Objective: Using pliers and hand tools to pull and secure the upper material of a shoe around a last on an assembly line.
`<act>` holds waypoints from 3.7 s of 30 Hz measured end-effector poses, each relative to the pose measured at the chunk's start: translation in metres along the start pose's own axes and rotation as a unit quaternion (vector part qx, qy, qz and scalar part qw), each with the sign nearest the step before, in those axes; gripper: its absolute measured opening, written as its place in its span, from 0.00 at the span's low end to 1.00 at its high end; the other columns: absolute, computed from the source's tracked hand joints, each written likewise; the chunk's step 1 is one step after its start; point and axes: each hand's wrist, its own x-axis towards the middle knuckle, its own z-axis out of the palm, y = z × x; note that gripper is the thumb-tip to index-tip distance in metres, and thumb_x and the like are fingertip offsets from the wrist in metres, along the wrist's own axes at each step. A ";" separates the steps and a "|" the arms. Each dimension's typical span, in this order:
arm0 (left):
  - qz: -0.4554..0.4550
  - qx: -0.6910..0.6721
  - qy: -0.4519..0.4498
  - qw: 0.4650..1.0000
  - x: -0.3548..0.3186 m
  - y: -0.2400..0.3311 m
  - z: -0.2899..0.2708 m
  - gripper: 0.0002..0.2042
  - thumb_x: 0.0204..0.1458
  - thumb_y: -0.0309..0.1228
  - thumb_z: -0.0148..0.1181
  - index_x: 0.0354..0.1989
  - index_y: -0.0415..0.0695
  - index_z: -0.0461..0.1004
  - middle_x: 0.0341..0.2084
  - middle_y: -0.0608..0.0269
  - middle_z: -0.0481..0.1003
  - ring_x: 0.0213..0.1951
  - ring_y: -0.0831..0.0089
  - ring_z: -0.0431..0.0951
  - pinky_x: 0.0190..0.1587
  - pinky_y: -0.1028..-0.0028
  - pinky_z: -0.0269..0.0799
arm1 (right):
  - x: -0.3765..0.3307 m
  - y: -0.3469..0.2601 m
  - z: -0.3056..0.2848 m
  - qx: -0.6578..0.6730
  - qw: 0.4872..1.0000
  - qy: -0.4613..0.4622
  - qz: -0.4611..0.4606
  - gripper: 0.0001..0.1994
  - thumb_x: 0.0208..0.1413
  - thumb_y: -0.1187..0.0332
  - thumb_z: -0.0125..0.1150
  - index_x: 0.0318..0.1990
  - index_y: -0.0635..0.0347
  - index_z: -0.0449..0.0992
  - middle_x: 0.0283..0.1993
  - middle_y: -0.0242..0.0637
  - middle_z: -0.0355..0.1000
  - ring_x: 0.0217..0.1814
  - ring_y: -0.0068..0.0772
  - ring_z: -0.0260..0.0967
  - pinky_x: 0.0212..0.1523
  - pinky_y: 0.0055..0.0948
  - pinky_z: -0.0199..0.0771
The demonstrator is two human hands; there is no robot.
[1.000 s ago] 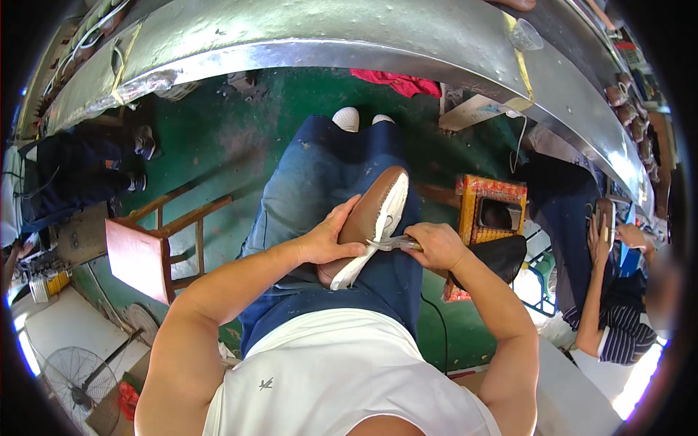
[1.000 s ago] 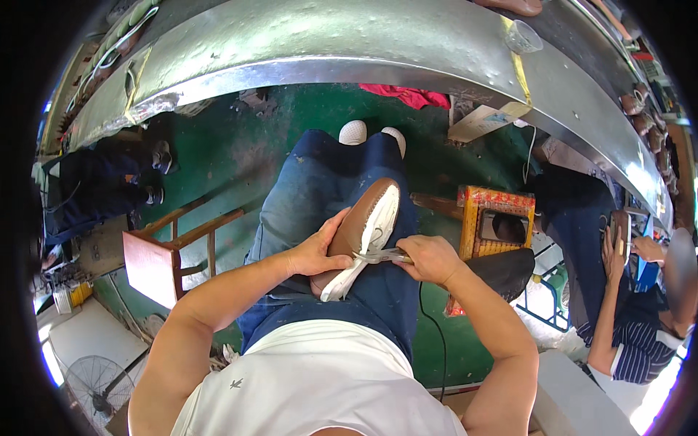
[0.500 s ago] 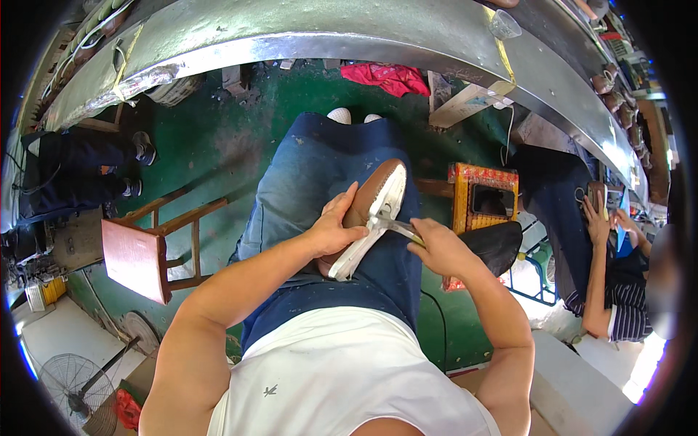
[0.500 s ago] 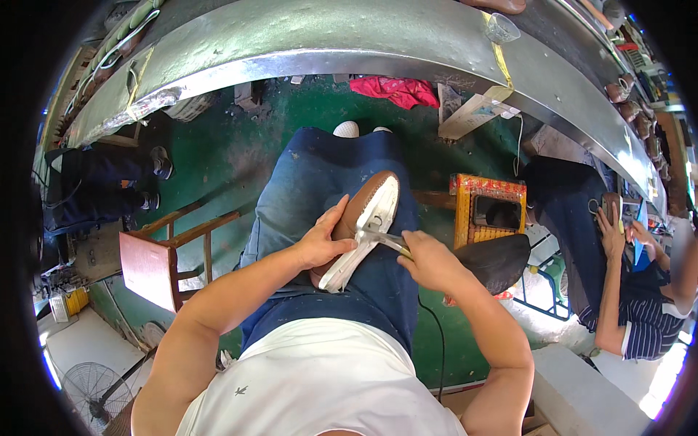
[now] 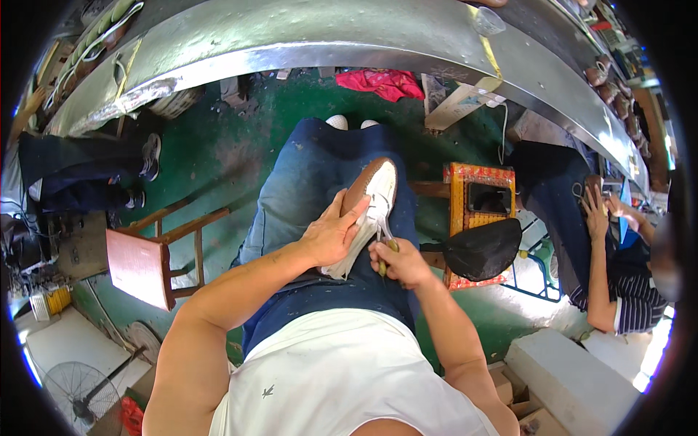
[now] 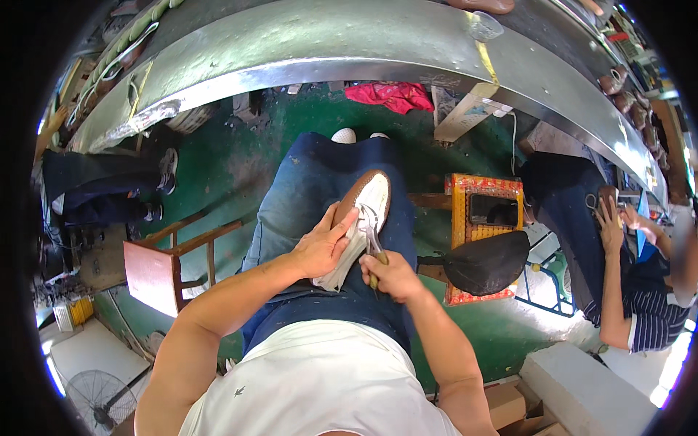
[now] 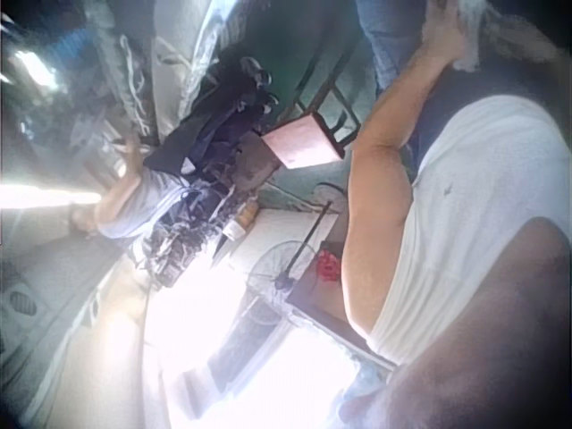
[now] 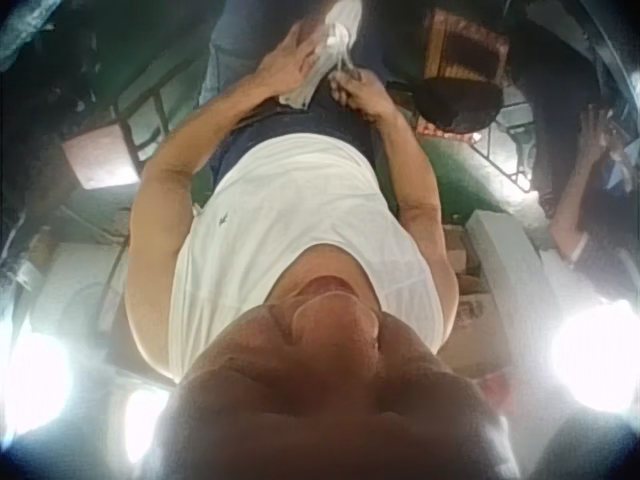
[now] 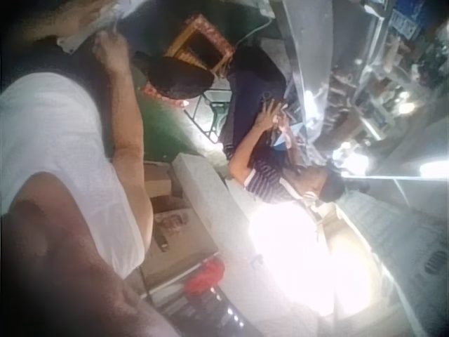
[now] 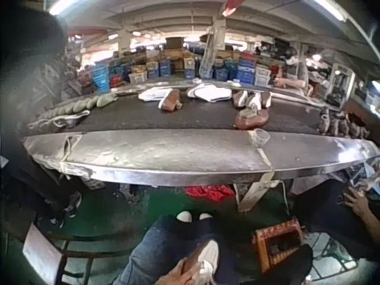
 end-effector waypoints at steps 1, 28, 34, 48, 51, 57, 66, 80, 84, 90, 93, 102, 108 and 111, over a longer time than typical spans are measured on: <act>-0.015 0.009 -0.043 0.999 0.001 0.006 -0.008 0.31 0.66 0.36 0.47 0.77 0.66 0.48 0.71 0.39 0.52 0.64 0.40 0.67 0.64 0.55 0.69 | -0.001 -0.001 -0.017 0.084 0.993 -0.069 0.038 0.13 0.67 0.61 0.60 0.44 0.64 0.75 0.31 0.34 0.74 0.29 0.23 0.70 0.21 0.18 0.61; -0.116 -0.103 0.007 0.988 -0.052 0.001 0.008 0.50 0.53 0.44 0.69 0.75 0.34 0.43 0.73 0.39 0.48 0.73 0.46 0.55 0.73 0.62 0.54 | -0.042 -0.044 -0.019 -0.387 0.917 0.032 -0.090 0.16 0.66 0.59 0.58 0.34 0.64 0.75 0.25 0.35 0.76 0.25 0.24 0.73 0.30 0.29 0.73; -0.115 -0.141 -0.015 0.983 -0.063 -0.005 0.009 0.42 0.61 0.42 0.58 0.75 0.32 0.44 0.73 0.38 0.51 0.74 0.48 0.53 0.74 0.64 0.52 | -0.064 -0.056 0.000 -0.455 0.886 -0.081 0.022 0.17 0.67 0.56 0.56 0.36 0.64 0.75 0.26 0.41 0.76 0.28 0.34 0.75 0.33 0.36 0.74; -0.132 -0.090 0.012 0.987 -0.052 0.003 0.013 0.37 0.65 0.43 0.51 0.75 0.34 0.47 0.72 0.40 0.57 0.70 0.47 0.62 0.70 0.62 0.60 | -0.054 -0.023 -0.001 -0.547 0.818 -0.034 -0.173 0.20 0.67 0.54 0.54 0.46 0.66 0.75 0.43 0.56 0.76 0.47 0.62 0.73 0.49 0.53 0.71; -0.132 -0.103 0.034 0.985 -0.053 -0.003 0.019 0.37 0.64 0.43 0.52 0.75 0.34 0.49 0.72 0.41 0.57 0.70 0.47 0.62 0.70 0.63 0.60 | -0.058 -0.037 0.010 -0.601 0.776 -0.001 -0.190 0.19 0.66 0.55 0.56 0.44 0.66 0.75 0.40 0.55 0.76 0.44 0.61 0.75 0.46 0.52 0.73; -0.175 -0.150 0.054 0.972 -0.047 -0.008 0.021 0.36 0.63 0.44 0.53 0.74 0.36 0.53 0.69 0.39 0.62 0.68 0.48 0.65 0.70 0.63 0.60 | -0.028 -0.024 -0.007 -0.660 0.693 0.036 -0.288 0.16 0.64 0.55 0.59 0.41 0.61 0.72 0.35 0.49 0.76 0.37 0.54 0.77 0.38 0.48 0.76; -0.161 -0.134 0.053 0.976 -0.048 -0.003 0.025 0.37 0.60 0.41 0.57 0.74 0.36 0.52 0.68 0.39 0.63 0.66 0.47 0.68 0.68 0.63 0.63 | -0.044 -0.003 -0.013 -0.654 0.679 0.060 -0.329 0.16 0.65 0.55 0.58 0.42 0.61 0.71 0.34 0.47 0.75 0.36 0.51 0.77 0.35 0.46 0.77; -0.143 -0.297 0.047 0.943 -0.017 -0.010 0.048 0.46 0.60 0.47 0.62 0.78 0.41 0.42 0.71 0.39 0.57 0.71 0.53 0.60 0.71 0.68 0.56 | -0.067 -0.018 -0.030 -0.619 0.756 -0.017 -0.211 0.17 0.68 0.57 0.53 0.41 0.65 0.72 0.36 0.50 0.78 0.37 0.52 0.79 0.40 0.45 0.77; -0.158 -0.325 0.059 0.931 -0.025 -0.014 0.049 0.46 0.59 0.46 0.63 0.78 0.42 0.42 0.70 0.39 0.58 0.71 0.50 0.61 0.71 0.64 0.57 | -0.072 -0.037 -0.014 -0.455 0.886 0.003 -0.086 0.16 0.70 0.58 0.50 0.43 0.66 0.72 0.34 0.49 0.77 0.38 0.51 0.77 0.42 0.44 0.75; -0.111 -0.281 -0.073 0.950 -0.037 -0.025 0.033 0.54 0.58 0.34 0.65 0.78 0.46 0.22 0.75 0.43 0.49 0.73 0.59 0.56 0.72 0.69 0.52 | -0.043 -0.021 0.000 -0.578 0.802 0.077 -0.133 0.18 0.70 0.57 0.50 0.44 0.67 0.71 0.37 0.61 0.75 0.43 0.67 0.73 0.43 0.55 0.72; -0.086 -0.330 -0.116 0.933 -0.042 -0.036 0.021 0.60 0.53 0.33 0.69 0.76 0.44 0.18 0.75 0.38 0.43 0.76 0.55 0.48 0.74 0.68 0.46 | -0.050 -0.035 0.006 -0.526 0.826 0.044 -0.199 0.17 0.70 0.57 0.50 0.41 0.66 0.70 0.38 0.60 0.75 0.40 0.67 0.74 0.41 0.56 0.72; -0.048 -0.387 -0.087 0.917 -0.039 -0.018 0.006 0.50 0.56 0.27 0.67 0.78 0.40 0.33 0.74 0.51 0.54 0.72 0.68 0.57 0.72 0.71 0.51 | -0.067 -0.055 -0.029 -0.530 0.831 0.009 -0.169 0.17 0.68 0.55 0.53 0.45 0.62 0.73 0.39 0.56 0.76 0.45 0.64 0.75 0.45 0.53 0.74; -0.016 -0.581 -0.085 0.809 -0.040 0.033 -0.093 0.46 0.55 0.25 0.66 0.78 0.40 0.41 0.74 0.57 0.55 0.73 0.70 0.54 0.74 0.68 0.44 | -0.099 -0.161 -0.140 -0.501 0.673 0.393 -0.377 0.20 0.63 0.57 0.58 0.54 0.63 0.74 0.44 0.56 0.76 0.48 0.62 0.74 0.49 0.51 0.73; 0.052 -0.578 -0.057 0.813 0.023 0.076 -0.159 0.47 0.54 0.26 0.67 0.78 0.39 0.43 0.74 0.54 0.56 0.74 0.66 0.55 0.74 0.65 0.45 | -0.083 -0.249 -0.222 -0.517 0.557 0.490 -0.429 0.20 0.66 0.57 0.56 0.54 0.65 0.73 0.46 0.56 0.75 0.47 0.65 0.70 0.47 0.53 0.70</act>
